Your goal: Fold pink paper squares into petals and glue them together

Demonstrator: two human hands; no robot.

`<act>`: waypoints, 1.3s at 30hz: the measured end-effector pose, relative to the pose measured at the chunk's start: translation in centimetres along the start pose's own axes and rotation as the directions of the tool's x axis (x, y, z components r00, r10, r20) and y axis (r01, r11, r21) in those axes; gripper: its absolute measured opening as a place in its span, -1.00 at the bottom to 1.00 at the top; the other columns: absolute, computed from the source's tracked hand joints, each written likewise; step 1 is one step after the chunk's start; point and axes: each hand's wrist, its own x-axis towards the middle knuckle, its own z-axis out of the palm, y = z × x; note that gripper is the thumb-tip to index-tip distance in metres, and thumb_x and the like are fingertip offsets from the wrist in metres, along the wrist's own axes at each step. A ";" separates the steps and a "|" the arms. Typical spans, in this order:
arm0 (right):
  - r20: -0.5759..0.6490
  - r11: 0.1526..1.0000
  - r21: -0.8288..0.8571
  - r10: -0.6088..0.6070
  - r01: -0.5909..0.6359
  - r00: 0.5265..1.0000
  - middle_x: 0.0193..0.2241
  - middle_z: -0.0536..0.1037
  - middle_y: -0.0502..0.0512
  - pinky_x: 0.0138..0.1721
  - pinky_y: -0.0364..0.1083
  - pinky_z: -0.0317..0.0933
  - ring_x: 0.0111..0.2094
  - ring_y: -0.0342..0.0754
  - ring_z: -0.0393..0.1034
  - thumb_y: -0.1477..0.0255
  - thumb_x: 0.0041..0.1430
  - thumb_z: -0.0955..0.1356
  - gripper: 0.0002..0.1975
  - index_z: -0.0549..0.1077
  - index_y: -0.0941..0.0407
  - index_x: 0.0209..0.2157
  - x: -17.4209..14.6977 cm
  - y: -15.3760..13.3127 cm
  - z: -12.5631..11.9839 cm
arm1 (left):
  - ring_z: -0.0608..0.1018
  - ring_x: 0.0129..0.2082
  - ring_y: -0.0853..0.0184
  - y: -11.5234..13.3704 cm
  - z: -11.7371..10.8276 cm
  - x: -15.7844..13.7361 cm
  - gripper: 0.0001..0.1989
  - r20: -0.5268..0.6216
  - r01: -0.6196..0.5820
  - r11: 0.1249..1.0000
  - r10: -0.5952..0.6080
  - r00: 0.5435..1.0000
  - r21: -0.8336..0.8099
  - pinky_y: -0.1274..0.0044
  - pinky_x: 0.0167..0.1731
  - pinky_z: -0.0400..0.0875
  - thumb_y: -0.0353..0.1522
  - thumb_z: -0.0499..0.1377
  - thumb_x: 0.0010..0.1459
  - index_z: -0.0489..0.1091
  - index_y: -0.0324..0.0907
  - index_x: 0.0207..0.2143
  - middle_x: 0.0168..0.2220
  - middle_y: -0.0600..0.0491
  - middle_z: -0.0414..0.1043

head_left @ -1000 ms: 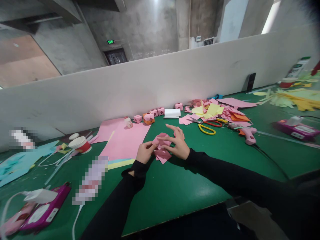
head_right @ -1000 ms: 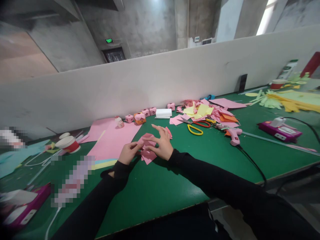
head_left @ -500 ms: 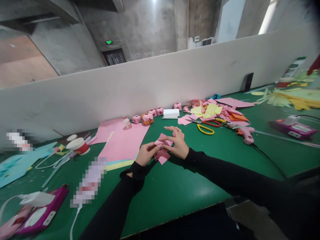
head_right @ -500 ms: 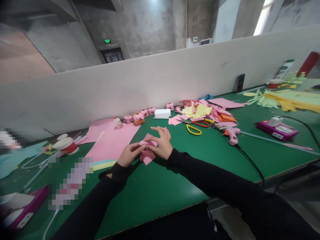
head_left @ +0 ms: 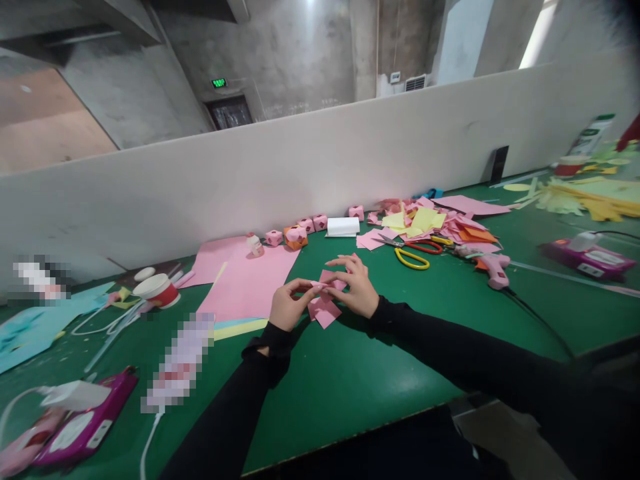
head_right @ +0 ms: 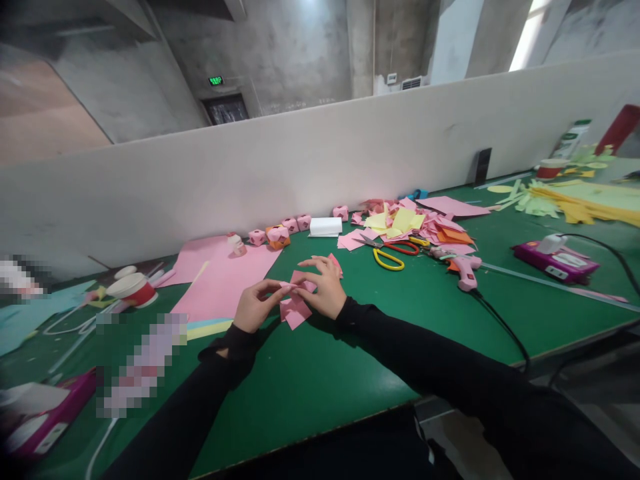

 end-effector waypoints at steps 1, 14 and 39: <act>0.008 1.000 0.004 0.000 0.000 1.000 -0.06 0.45 0.08 0.15 0.26 -0.11 0.10 0.14 0.14 0.28 0.07 0.39 -0.88 0.55 0.00 -0.38 0.0 0.0 0.0 | 0.54 -0.35 0.25 0.0 0.0 0.0 -0.65 -0.005 0.014 1.000 -0.014 1.000 -0.013 0.50 -0.39 0.42 -0.13 0.27 -0.09 0.48 -0.23 -0.37 -0.37 -0.04 0.54; 0.014 0.992 0.105 -0.066 0.064 0.998 -0.13 0.50 0.09 0.05 0.16 0.11 0.02 0.09 0.20 0.36 0.05 0.41 -0.90 0.56 0.03 -0.34 0.1 0.4 0.1 | 0.51 -0.29 0.27 0.0 -0.1 0.0 -0.68 -0.006 -0.048 0.999 0.048 0.999 0.009 0.56 -0.45 0.40 -0.15 0.27 -0.07 0.53 -0.19 -0.35 -0.30 -0.06 0.49; 0.080 0.960 0.279 -0.059 0.035 0.995 -0.32 0.56 0.06 -0.01 0.05 0.21 -0.09 -0.02 0.35 0.35 0.06 0.41 -0.91 0.55 0.07 -0.45 0.0 -0.4 0.4 | 0.42 -0.49 0.40 0.7 -0.2 -0.1 -0.69 -0.099 -0.099 0.995 0.096 0.990 -0.019 0.60 -0.55 0.24 -0.13 0.26 -0.09 0.43 -0.21 -0.56 -0.52 0.06 0.41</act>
